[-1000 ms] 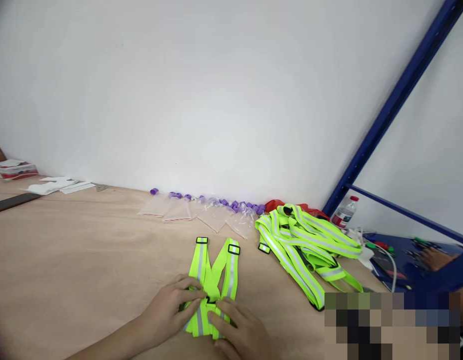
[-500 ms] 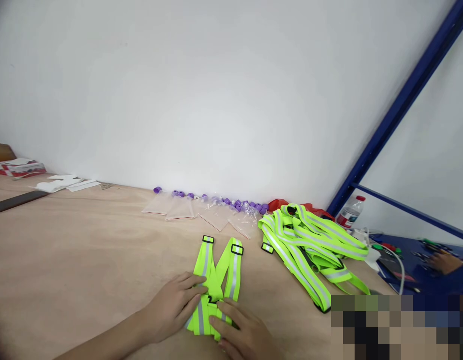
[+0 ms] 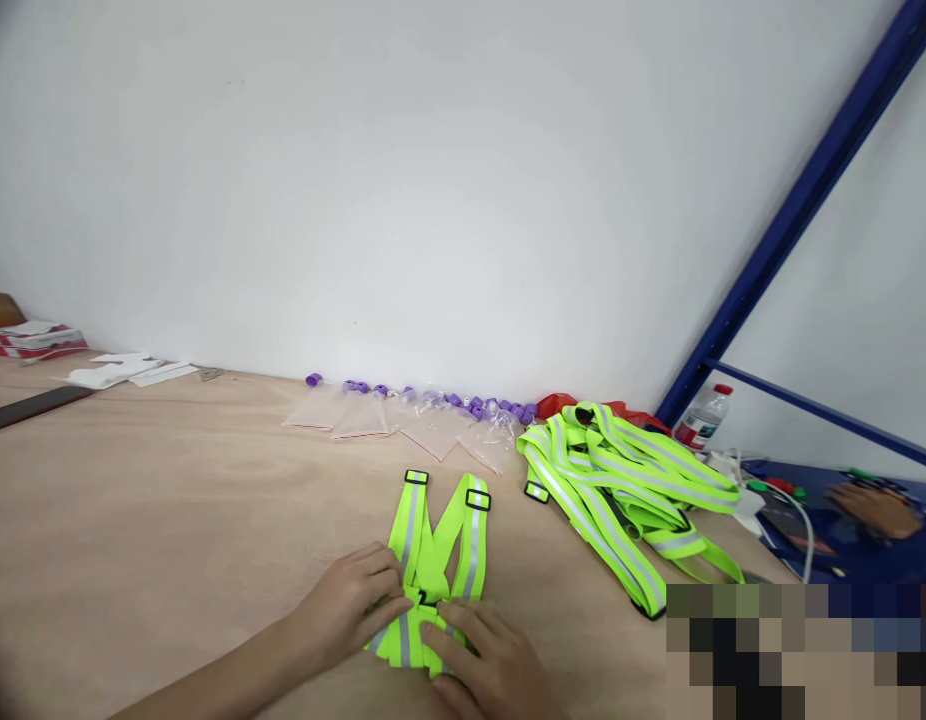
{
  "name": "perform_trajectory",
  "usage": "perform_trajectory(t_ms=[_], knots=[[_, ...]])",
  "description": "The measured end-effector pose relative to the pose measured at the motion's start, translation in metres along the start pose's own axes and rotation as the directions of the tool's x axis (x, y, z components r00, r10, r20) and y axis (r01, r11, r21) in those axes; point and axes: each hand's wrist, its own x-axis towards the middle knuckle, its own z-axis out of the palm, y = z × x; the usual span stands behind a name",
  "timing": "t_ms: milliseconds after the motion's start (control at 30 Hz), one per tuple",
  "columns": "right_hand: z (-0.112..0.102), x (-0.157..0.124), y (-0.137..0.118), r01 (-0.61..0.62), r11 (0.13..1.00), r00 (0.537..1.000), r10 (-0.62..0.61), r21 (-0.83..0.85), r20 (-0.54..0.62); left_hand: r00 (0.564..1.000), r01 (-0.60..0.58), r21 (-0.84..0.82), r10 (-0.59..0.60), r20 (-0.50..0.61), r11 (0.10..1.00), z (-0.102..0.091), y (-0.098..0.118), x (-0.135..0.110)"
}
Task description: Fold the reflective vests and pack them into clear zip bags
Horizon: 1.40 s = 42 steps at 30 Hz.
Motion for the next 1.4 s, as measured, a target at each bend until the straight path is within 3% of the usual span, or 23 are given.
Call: perform_trajectory(t_ms=[67,167,300,367,533,800,1067,1267,1400], knots=[[0.000,0.002,0.000,0.021,0.998,0.999,-0.023,-0.065,-0.027,0.997,-0.072,0.120,0.073,0.001,0.990,0.000,0.005,-0.002],[0.000,0.003,0.000,0.049,0.991,0.997,-0.057,-0.128,-0.061,0.995,-0.083,0.192,0.069,0.075,0.978,-0.003,0.014,-0.005],[0.004,0.005,-0.003,0.003,0.991,0.991,-0.021,-0.136,-0.136,0.963,-0.021,0.158,-0.022,0.267,0.987,-0.009,0.020,-0.007],[0.008,0.007,-0.007,-0.023,0.986,0.984,-0.006,-0.165,-0.177,0.954,0.006,0.090,-0.033,0.298,0.996,-0.014,0.019,-0.008],[0.017,0.011,-0.013,-0.062,0.970,0.969,0.002,-0.233,-0.247,0.954,0.051,0.000,-0.048,0.296,0.999,-0.022,0.014,-0.006],[0.017,0.018,-0.011,-0.020,0.969,0.964,-0.046,-0.247,-0.260,0.950,0.082,-0.047,-0.064,0.305,0.996,-0.018,0.009,-0.007],[0.005,0.029,-0.003,0.042,0.991,0.977,-0.067,-0.128,-0.200,0.971,-0.016,-0.182,0.059,0.232,0.983,-0.016,0.008,-0.002],[0.015,0.026,0.011,-0.023,0.999,0.976,0.016,-0.030,-0.218,0.968,0.017,-0.274,0.052,0.244,0.962,-0.024,0.001,0.009],[0.025,0.026,0.020,-0.144,0.986,0.964,0.160,0.085,-0.214,0.964,0.139,-0.292,-0.061,0.259,0.946,-0.030,0.002,0.017]])
